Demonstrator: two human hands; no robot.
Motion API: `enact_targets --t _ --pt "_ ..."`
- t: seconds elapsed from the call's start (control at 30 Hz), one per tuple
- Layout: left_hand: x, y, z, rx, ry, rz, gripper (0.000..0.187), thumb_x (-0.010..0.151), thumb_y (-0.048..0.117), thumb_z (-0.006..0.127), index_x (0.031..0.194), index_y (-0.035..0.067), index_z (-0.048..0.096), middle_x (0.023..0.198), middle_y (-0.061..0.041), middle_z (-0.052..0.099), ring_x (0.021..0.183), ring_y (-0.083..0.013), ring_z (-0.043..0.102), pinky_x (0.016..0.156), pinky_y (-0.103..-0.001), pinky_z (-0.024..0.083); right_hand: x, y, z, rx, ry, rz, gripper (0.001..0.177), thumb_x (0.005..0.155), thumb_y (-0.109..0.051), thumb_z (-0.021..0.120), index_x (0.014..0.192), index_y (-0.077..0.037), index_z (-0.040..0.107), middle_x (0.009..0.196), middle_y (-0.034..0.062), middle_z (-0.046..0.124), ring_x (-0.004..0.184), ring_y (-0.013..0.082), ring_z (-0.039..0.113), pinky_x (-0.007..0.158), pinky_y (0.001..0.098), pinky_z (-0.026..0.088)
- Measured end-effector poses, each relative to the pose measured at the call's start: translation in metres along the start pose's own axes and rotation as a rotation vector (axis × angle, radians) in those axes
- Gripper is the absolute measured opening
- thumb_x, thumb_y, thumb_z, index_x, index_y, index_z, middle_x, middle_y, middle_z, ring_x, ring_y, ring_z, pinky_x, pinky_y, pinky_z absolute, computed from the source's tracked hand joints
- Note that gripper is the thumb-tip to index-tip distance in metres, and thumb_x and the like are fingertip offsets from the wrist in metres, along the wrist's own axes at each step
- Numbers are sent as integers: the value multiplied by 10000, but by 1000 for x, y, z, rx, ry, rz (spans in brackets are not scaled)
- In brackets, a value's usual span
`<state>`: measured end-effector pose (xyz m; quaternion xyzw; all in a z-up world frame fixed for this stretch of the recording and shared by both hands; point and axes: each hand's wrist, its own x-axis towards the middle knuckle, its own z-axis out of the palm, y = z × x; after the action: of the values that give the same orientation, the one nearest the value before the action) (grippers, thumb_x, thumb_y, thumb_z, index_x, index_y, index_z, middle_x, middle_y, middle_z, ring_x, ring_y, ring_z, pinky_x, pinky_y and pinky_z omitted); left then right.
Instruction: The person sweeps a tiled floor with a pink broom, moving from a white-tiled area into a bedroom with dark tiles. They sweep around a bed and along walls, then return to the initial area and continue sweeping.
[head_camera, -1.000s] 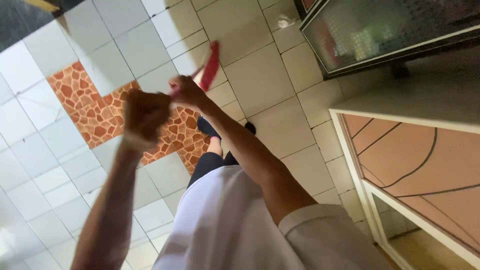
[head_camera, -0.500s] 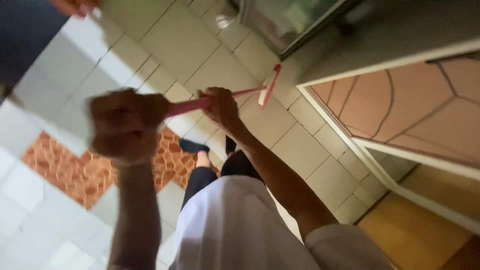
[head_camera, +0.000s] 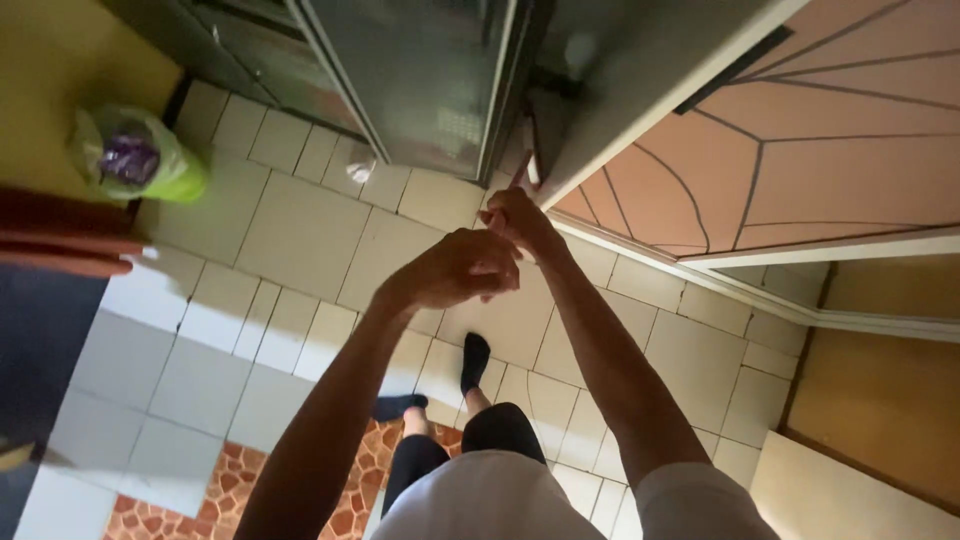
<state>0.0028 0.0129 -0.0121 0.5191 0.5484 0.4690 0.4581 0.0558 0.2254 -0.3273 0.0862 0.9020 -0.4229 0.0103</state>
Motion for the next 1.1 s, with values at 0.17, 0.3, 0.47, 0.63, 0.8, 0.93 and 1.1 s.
enact_targets --t 0.17,0.3,0.47,0.63,0.8,0.93,1.1 --pt "66 -59 25 -75 400 215 245 869 196 683 645 114 623 625 8 479 600 -132 449 649 -302 415 30 31 -42 -200 177 80 192 885 -375 586 832 -190 599 882 48 634 970 352 695 843 551 600" --pt "113 -128 22 -158 552 286 216 826 176 654 620 113 664 583 -15 511 518 -107 433 569 -287 413 69 79 -42 -108 375 45 377 927 -524 366 764 -212 501 778 26 547 792 299 683 718 535 598" --pt "156 -277 19 150 714 129 222 673 23 489 501 159 453 546 55 309 505 -101 325 534 -239 341 98 114 -31 82 516 120 351 929 -487 446 852 -194 623 818 104 685 742 421 723 650 607 585" --pt "172 -203 -17 318 876 513 514 1016 262 446 516 175 368 483 36 307 416 -109 286 492 -260 252 162 147 -4 -12 475 513 299 965 -363 512 918 -114 670 829 174 712 759 413 757 603 526 601" --pt "164 -194 -13 -11 905 456 724 1052 460 279 398 168 390 430 11 383 453 -138 447 537 -249 355 136 61 -48 6 365 565 208 886 -261 544 846 -83 644 721 168 685 756 431 755 635 507 619" --pt "151 -206 -2 20 899 331 624 1012 363 346 424 162 407 406 25 376 408 -120 426 487 -253 321 126 121 17 20 320 493 207 894 -218 505 964 -88 649 921 168 708 915 452 735 756 569 626" --pt "124 -207 5 -21 878 293 663 1011 389 363 385 171 390 357 40 350 378 -122 416 488 -237 313 91 70 17 71 341 471 157 887 -301 537 915 -172 621 935 141 676 863 478 726 742 573 623"
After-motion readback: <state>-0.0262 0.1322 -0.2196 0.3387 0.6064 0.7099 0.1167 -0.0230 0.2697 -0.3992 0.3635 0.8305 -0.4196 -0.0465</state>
